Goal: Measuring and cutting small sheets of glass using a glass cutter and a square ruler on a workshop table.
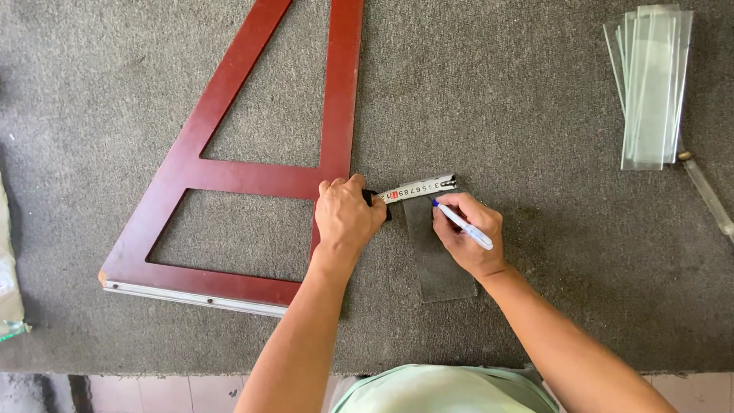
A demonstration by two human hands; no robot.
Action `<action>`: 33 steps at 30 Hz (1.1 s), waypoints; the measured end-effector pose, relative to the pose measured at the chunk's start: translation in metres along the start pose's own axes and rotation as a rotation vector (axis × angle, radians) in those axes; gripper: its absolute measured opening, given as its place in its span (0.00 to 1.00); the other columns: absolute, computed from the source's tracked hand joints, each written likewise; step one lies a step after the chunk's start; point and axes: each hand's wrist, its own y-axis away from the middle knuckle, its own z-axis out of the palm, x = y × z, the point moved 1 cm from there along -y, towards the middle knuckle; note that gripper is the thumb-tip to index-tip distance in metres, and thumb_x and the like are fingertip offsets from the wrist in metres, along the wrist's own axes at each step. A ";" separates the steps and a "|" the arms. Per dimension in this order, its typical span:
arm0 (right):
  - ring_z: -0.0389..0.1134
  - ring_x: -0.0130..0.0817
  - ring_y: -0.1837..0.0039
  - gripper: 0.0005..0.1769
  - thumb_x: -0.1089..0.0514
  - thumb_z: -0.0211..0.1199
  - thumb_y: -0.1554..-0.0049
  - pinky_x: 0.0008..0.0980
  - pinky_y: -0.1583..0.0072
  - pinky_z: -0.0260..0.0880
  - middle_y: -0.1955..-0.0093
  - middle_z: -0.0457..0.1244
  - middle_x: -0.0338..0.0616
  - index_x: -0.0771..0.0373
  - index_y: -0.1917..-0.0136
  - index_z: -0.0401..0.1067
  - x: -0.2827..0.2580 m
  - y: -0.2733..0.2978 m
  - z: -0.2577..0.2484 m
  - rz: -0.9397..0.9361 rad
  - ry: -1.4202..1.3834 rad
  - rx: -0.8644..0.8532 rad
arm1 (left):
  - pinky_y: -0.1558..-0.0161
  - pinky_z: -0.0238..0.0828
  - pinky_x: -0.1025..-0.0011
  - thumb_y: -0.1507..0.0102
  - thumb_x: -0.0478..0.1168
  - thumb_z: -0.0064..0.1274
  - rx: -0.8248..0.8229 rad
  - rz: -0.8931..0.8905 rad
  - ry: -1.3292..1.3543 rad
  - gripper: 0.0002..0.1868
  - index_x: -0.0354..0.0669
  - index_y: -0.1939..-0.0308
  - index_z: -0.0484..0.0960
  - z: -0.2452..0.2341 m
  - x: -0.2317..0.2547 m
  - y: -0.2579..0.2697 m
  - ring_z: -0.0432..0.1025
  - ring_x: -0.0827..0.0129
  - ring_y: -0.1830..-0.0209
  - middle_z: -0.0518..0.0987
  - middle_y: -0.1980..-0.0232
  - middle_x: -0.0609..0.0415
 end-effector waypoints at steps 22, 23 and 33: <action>0.72 0.26 0.63 0.05 0.66 0.67 0.43 0.26 0.61 0.70 0.64 0.69 0.43 0.66 0.53 0.74 -0.001 -0.003 0.002 0.015 0.016 -0.005 | 0.47 0.71 0.58 0.44 0.48 0.60 -0.078 -0.057 0.001 0.16 0.38 0.62 0.84 -0.008 0.003 0.001 0.75 0.52 0.55 0.82 0.65 0.43; 0.71 0.26 0.64 0.05 0.66 0.67 0.44 0.27 0.61 0.70 0.65 0.68 0.43 0.66 0.53 0.74 -0.001 -0.003 0.002 0.031 0.009 -0.009 | 0.45 0.71 0.57 0.43 0.48 0.60 -0.079 -0.052 0.004 0.16 0.38 0.62 0.85 -0.008 0.004 0.003 0.75 0.53 0.54 0.83 0.65 0.44; 0.73 0.23 0.61 0.07 0.61 0.60 0.36 0.22 0.62 0.75 0.62 0.69 0.39 0.66 0.47 0.72 0.000 0.045 -0.070 0.169 -0.086 0.017 | 0.47 0.74 0.53 0.45 0.59 0.57 -0.108 -0.223 0.169 0.26 0.42 0.56 0.88 -0.005 0.027 -0.005 0.77 0.45 0.52 0.83 0.59 0.39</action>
